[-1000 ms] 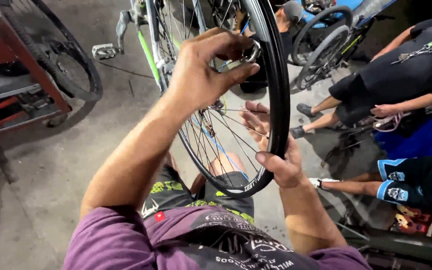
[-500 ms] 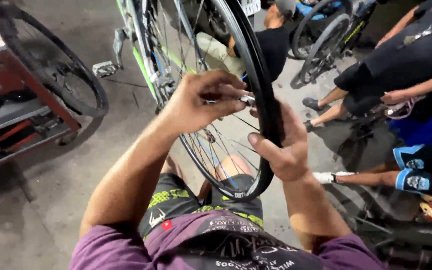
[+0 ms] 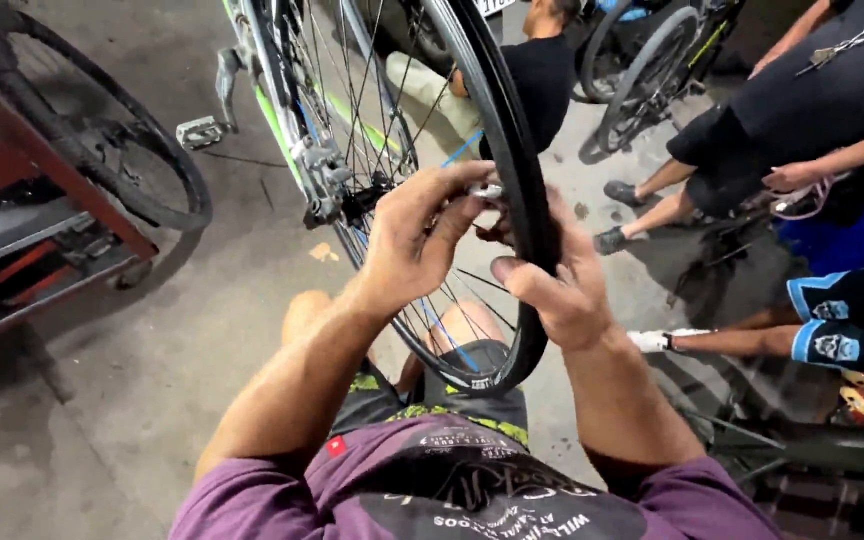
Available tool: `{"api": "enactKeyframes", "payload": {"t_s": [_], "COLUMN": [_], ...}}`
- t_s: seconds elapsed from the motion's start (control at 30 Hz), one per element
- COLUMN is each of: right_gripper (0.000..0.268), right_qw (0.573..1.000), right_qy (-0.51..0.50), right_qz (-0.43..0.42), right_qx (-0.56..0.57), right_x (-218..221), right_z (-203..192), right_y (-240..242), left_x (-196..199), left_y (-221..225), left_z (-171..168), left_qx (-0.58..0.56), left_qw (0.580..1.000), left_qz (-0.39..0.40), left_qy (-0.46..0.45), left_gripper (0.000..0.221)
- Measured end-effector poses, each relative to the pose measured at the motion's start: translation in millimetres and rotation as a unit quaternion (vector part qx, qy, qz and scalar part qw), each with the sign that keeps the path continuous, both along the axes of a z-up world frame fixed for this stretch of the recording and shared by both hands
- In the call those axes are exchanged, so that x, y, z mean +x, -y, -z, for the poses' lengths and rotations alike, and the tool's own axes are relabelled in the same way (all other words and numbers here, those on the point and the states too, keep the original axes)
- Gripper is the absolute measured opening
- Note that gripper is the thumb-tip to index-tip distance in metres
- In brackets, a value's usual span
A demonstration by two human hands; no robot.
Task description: Inspecting and adjusting the hub and axle components of a bicycle wheel.
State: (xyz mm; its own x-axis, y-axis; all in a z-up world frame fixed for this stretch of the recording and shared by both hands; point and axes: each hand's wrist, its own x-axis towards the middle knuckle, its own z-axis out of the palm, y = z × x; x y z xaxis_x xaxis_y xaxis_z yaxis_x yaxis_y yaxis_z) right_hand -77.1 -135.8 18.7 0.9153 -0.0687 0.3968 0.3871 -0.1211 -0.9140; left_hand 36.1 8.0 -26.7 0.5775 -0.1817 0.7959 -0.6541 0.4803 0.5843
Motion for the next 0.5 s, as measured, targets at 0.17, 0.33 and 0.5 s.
{"api": "enactKeyframes", "payload": {"t_s": [0.17, 0.33, 0.5], "right_gripper": [0.035, 0.039, 0.066], "right_qw": [0.990, 0.995, 0.994], "right_qy": [0.008, -0.004, -0.053], "right_qz": [0.088, 0.089, 0.090], "right_qx": [-0.108, -0.031, -0.037], "right_x": [-12, -19, -26], "right_z": [4, 5, 12], "right_y": [-1, -7, 19], "left_x": [8, 7, -14], "left_y": [-10, -15, -33], "left_z": [-17, -22, -29], "left_qx": [0.007, 0.015, 0.053], "left_qw": [0.979, 0.968, 0.996], "left_qz": [0.144, 0.201, 0.065], "left_qy": [-0.146, -0.152, 0.031], "left_gripper": [0.018, 0.018, 0.042]}}
